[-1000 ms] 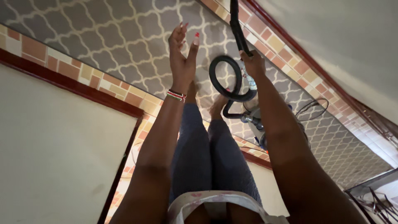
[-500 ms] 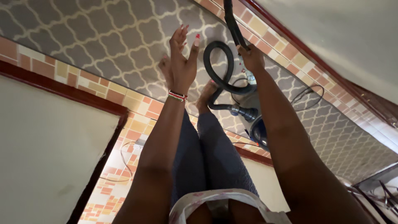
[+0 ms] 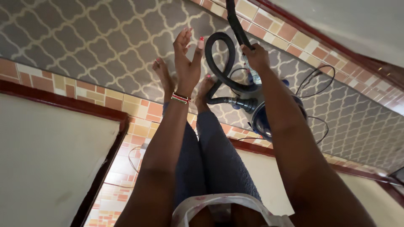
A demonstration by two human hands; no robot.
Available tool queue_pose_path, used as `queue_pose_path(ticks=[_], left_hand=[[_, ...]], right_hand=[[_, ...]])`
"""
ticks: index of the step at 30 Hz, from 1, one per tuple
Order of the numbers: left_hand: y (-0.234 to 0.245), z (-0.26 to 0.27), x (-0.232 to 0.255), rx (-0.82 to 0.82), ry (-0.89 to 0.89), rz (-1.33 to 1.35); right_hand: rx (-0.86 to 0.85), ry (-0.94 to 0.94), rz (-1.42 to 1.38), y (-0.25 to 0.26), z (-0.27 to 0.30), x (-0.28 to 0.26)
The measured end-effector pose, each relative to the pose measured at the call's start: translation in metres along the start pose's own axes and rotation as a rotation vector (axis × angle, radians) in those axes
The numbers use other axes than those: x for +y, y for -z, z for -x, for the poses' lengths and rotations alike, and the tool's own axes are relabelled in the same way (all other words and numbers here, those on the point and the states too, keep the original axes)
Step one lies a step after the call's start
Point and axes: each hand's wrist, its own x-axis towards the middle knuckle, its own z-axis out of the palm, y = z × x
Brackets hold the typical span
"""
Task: The person vacuums the floor of a hallway using a canister vacuum, moving the wand along the edges of the walls and doors.
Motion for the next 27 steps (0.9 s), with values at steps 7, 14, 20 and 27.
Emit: queue_pose_path(ticks=[7,14,20,27], left_hand=[[-0.027,0.008,0.008,-0.074,-0.013,-0.031],[-0.041,0.017,0.01,-0.106,-0.002,0.037],[-0.026,0.016,-0.001,-0.08,0.002,0.03],[0.002,0.012,-0.007,-0.014,-0.005,0.058]], right_hand=[[-0.017,-0.117,-0.032,0.019,0.018,0.027],[-0.016,-0.15,-0.014,0.033,0.027,0.058],[-0.012,-0.189,-0.011,0.029,0.031,0.071],[0.018,-0.161,-0.041,-0.013,0.026,0.058]])
